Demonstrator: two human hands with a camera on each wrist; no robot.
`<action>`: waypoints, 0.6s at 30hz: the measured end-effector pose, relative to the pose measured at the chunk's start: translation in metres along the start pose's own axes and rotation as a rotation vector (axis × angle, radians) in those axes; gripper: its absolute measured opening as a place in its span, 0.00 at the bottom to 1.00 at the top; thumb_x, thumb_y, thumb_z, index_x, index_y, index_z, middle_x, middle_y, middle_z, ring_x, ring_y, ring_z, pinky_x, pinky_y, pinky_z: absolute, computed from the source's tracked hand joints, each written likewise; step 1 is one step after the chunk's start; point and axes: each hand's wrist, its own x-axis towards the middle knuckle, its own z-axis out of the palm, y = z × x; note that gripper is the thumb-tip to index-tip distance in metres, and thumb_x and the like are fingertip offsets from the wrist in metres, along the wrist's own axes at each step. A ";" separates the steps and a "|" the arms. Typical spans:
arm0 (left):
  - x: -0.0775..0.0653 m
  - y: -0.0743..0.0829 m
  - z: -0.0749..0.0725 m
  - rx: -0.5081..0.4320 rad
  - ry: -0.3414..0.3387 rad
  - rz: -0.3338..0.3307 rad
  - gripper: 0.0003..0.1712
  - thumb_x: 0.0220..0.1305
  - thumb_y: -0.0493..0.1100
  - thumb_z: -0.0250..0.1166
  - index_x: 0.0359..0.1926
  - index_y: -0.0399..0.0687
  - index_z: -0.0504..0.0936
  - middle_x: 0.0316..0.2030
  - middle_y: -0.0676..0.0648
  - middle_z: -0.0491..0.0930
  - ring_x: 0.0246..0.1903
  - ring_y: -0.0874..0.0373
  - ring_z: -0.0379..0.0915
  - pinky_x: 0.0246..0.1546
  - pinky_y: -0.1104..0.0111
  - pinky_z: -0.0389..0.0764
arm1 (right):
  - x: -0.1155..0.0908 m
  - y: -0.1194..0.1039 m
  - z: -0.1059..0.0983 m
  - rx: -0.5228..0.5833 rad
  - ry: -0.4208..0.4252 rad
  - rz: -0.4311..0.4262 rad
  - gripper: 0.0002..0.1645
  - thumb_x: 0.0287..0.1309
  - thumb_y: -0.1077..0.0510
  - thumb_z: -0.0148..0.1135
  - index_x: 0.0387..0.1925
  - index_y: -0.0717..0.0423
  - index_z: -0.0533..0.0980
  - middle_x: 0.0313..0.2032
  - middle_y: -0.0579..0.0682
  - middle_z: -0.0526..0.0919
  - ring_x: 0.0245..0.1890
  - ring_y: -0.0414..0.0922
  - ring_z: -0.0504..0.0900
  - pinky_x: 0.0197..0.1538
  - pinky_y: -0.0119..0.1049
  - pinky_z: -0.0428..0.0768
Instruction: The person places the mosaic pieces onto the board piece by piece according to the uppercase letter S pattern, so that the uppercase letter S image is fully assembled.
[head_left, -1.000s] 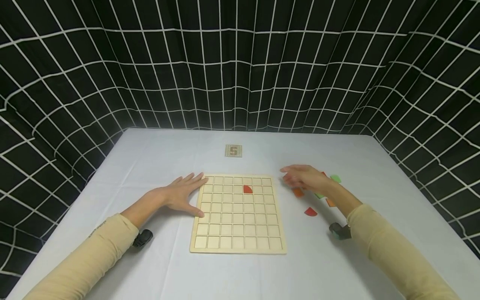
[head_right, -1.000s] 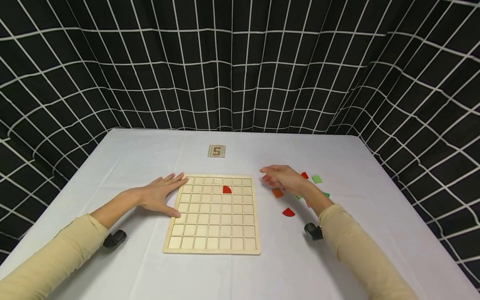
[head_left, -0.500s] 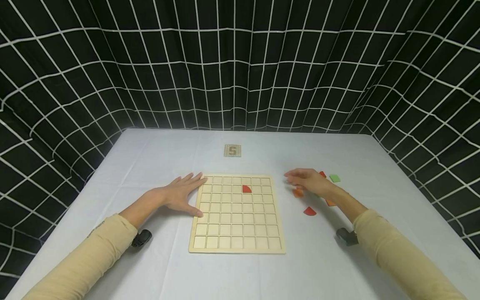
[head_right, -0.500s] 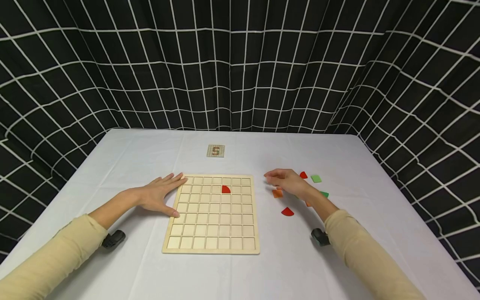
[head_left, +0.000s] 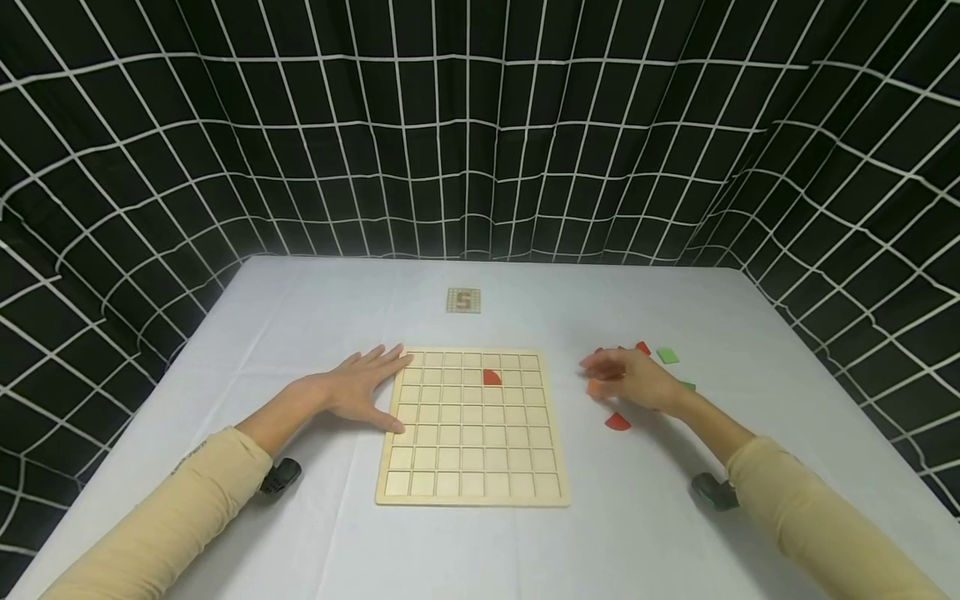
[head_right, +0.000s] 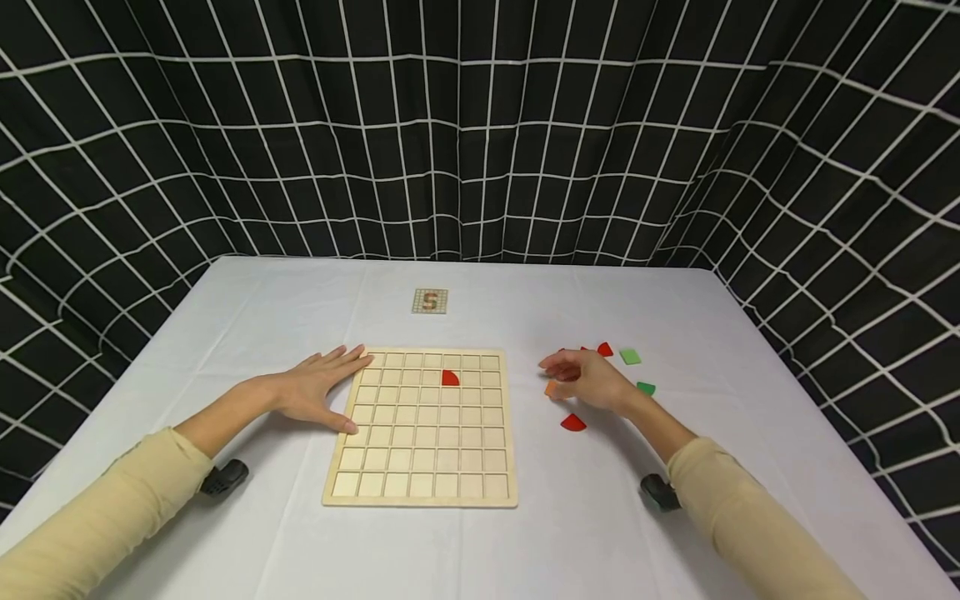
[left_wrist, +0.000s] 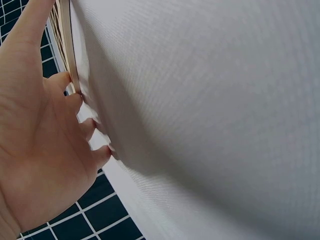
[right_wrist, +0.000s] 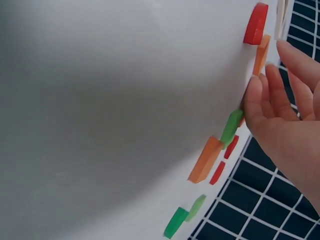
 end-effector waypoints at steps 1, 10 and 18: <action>0.000 0.000 0.000 0.001 0.000 0.000 0.66 0.46 0.75 0.64 0.75 0.44 0.45 0.74 0.40 0.38 0.71 0.39 0.32 0.67 0.44 0.38 | -0.001 0.000 0.000 -0.013 0.000 -0.001 0.23 0.55 0.64 0.67 0.54 0.61 0.76 0.52 0.56 0.78 0.54 0.56 0.74 0.54 0.46 0.77; 0.001 -0.001 0.001 -0.001 0.004 0.002 0.66 0.47 0.75 0.64 0.75 0.44 0.45 0.74 0.40 0.38 0.71 0.39 0.32 0.67 0.44 0.38 | -0.006 0.003 0.005 -0.077 0.066 -0.021 0.20 0.54 0.67 0.67 0.51 0.60 0.78 0.45 0.53 0.81 0.48 0.53 0.77 0.55 0.49 0.76; 0.000 0.000 0.001 0.000 0.001 -0.002 0.66 0.46 0.74 0.64 0.75 0.44 0.45 0.74 0.40 0.38 0.71 0.39 0.32 0.67 0.44 0.38 | -0.005 0.005 0.006 -0.107 0.058 -0.016 0.20 0.53 0.71 0.65 0.49 0.59 0.79 0.44 0.52 0.81 0.45 0.52 0.77 0.53 0.48 0.77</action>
